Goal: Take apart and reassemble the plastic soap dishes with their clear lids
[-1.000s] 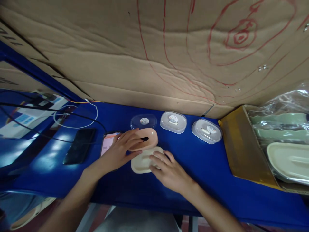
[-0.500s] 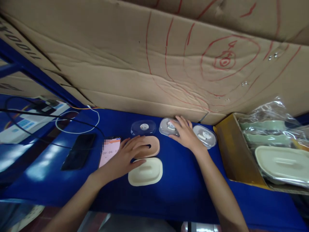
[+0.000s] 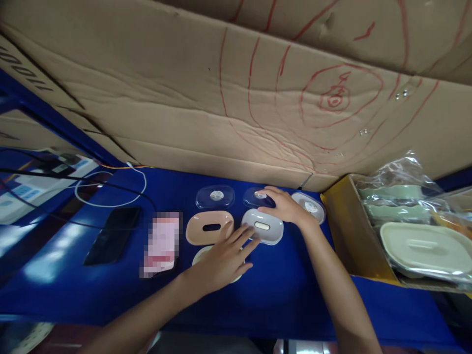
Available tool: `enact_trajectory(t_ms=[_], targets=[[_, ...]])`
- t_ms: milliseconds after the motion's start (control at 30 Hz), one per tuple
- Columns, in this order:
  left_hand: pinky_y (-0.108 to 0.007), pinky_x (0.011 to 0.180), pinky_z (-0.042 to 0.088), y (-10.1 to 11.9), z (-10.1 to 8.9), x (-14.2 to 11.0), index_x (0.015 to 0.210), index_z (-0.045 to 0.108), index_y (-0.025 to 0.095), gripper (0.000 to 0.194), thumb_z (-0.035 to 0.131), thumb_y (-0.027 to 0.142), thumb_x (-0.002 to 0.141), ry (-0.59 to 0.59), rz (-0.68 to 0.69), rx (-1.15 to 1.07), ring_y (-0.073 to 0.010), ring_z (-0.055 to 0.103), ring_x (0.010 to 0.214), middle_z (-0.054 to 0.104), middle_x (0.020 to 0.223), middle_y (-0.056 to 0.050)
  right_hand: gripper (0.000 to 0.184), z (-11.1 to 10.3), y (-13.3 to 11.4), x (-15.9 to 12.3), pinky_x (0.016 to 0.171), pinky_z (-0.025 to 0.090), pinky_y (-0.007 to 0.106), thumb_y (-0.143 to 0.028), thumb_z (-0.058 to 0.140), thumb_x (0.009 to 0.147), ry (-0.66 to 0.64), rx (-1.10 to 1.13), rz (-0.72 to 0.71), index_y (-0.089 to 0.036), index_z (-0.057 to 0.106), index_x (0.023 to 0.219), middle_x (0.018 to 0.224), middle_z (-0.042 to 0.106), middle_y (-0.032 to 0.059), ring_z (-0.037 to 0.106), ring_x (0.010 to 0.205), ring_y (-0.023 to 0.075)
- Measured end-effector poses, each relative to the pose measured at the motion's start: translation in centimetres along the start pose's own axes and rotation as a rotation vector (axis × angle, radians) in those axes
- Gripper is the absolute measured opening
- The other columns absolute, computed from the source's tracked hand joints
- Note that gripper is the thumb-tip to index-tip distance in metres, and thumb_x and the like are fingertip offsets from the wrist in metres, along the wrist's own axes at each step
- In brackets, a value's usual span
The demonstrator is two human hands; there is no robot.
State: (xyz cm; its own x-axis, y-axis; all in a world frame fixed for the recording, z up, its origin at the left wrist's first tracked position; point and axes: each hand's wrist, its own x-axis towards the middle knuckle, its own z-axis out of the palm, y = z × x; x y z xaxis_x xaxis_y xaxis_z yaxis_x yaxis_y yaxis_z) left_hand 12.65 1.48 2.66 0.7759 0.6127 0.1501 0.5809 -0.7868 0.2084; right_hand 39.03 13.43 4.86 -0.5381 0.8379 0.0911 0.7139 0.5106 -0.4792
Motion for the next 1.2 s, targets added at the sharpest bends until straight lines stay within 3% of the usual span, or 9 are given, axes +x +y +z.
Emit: enact_trajectory(t_ms=[167, 233, 333, 433, 533, 700, 900, 1033, 1200], targets=[[-0.066, 0.123, 0.03, 0.1, 0.0, -0.2, 0.154, 0.049, 0.019, 0.063, 0.071, 0.042, 0.1, 0.0, 0.014, -0.001, -0.0381, 0.045, 0.151, 0.053, 0.16, -0.017, 0.054, 2.2, 1.2, 1.9, 0.116, 0.042, 0.068, -0.037, 0.074, 0.095, 0.036, -0.079, 0.066, -0.025, 0.061, 0.146, 0.159, 0.054, 0.0192, 0.051, 0.149, 0.0384], [-0.066, 0.123, 0.029, 0.1, 0.0, -0.4, 0.155, 0.049, 0.019, 0.063, 0.071, 0.041, 0.1, 0.005, 0.013, -0.004, -0.0383, 0.044, 0.151, 0.052, 0.16, -0.016, 0.052, 2.2, 0.8, 1.6, 0.118, 0.04, 0.069, -0.035, 0.072, 0.097, 0.047, -0.099, 0.074, -0.026, 0.061, 0.147, 0.163, 0.05, 0.0179, 0.045, 0.153, 0.0387], [-0.066, 0.123, 0.029, -0.1, 0.1, -0.7, 0.155, 0.049, 0.019, 0.063, 0.07, 0.042, 0.101, 0.021, 0.017, -0.018, -0.0386, 0.045, 0.15, 0.051, 0.161, -0.016, 0.046, 1.5, -1.1, -0.7, 0.123, 0.037, 0.063, -0.036, 0.06, 0.105, 0.078, -0.123, 0.053, -0.026, 0.058, 0.15, 0.167, 0.047, 0.0147, 0.04, 0.156, 0.0344], [-0.064, 0.125, 0.027, -0.4, -0.2, -0.9, 0.155, 0.05, 0.021, 0.056, 0.064, 0.041, 0.104, 0.056, -0.006, -0.041, -0.0367, 0.045, 0.15, 0.05, 0.163, -0.015, 0.043, 1.4, -3.8, -4.4, 0.121, 0.043, 0.058, -0.041, 0.056, 0.108, 0.067, -0.148, -0.02, -0.031, 0.056, 0.15, 0.162, 0.054, 0.0104, 0.049, 0.151, 0.03], [-0.063, 0.126, 0.024, -0.9, -0.8, -1.1, 0.152, 0.054, 0.023, 0.047, 0.057, 0.04, 0.108, 0.101, -0.049, -0.059, -0.0353, 0.048, 0.148, 0.053, 0.16, -0.013, 0.052, 2.6, -5.6, -7.8, 0.119, 0.043, 0.065, -0.05, 0.066, 0.102, 0.0, -0.215, -0.025, -0.033, 0.056, 0.15, 0.165, 0.049, 0.0106, 0.044, 0.154, 0.0349], [-0.063, 0.125, 0.022, -1.1, -1.2, -1.3, 0.149, 0.057, 0.023, 0.043, 0.055, 0.039, 0.109, 0.136, -0.046, -0.076, -0.0348, 0.051, 0.145, 0.057, 0.156, -0.012, 0.053, 4.4, -6.2, -10.2, 0.119, 0.046, 0.064, -0.037, 0.065, 0.104, 0.02, -0.23, -0.001, -0.033, 0.053, 0.155, 0.166, 0.048, 0.0099, 0.035, 0.159, 0.0339], [-0.057, 0.129, 0.018, 0.2, -1.5, -1.4, 0.139, 0.063, 0.023, 0.034, 0.056, 0.035, 0.108, 0.255, 0.021, -0.079, -0.0284, 0.058, 0.135, 0.065, 0.143, -0.01, 0.054, 2.1, -6.2, -11.1, 0.115, 0.053, 0.059, -0.034, 0.074, 0.096, -0.049, -0.074, -0.011, -0.038, 0.061, 0.149, 0.165, 0.05, 0.0062, 0.049, 0.152, 0.0336], [-0.056, 0.128, 0.021, 1.0, -1.8, -1.4, 0.126, 0.067, 0.023, 0.024, 0.058, 0.031, 0.106, 0.287, 0.056, -0.086, -0.0264, 0.061, 0.129, 0.067, 0.136, -0.009, 0.042, 0.6, -5.8, -11.0, 0.114, 0.055, 0.056, -0.033, 0.07, 0.099, -0.02, 0.026, 0.03, -0.034, 0.069, 0.141, 0.164, 0.05, 0.0095, 0.057, 0.145, 0.0324], [-0.058, 0.124, 0.028, 1.4, -0.5, -1.5, 0.129, 0.067, 0.022, 0.027, 0.058, 0.035, 0.107, 0.262, 0.042, -0.048, -0.028, 0.06, 0.128, 0.067, 0.136, -0.009, 0.039, 0.3, -4.9, -9.1, 0.116, 0.052, 0.058, -0.037, 0.07, 0.1, 0.048, -0.038, 0.033, -0.033, 0.072, 0.138, 0.164, 0.05, 0.0093, 0.057, 0.145, 0.0344]])
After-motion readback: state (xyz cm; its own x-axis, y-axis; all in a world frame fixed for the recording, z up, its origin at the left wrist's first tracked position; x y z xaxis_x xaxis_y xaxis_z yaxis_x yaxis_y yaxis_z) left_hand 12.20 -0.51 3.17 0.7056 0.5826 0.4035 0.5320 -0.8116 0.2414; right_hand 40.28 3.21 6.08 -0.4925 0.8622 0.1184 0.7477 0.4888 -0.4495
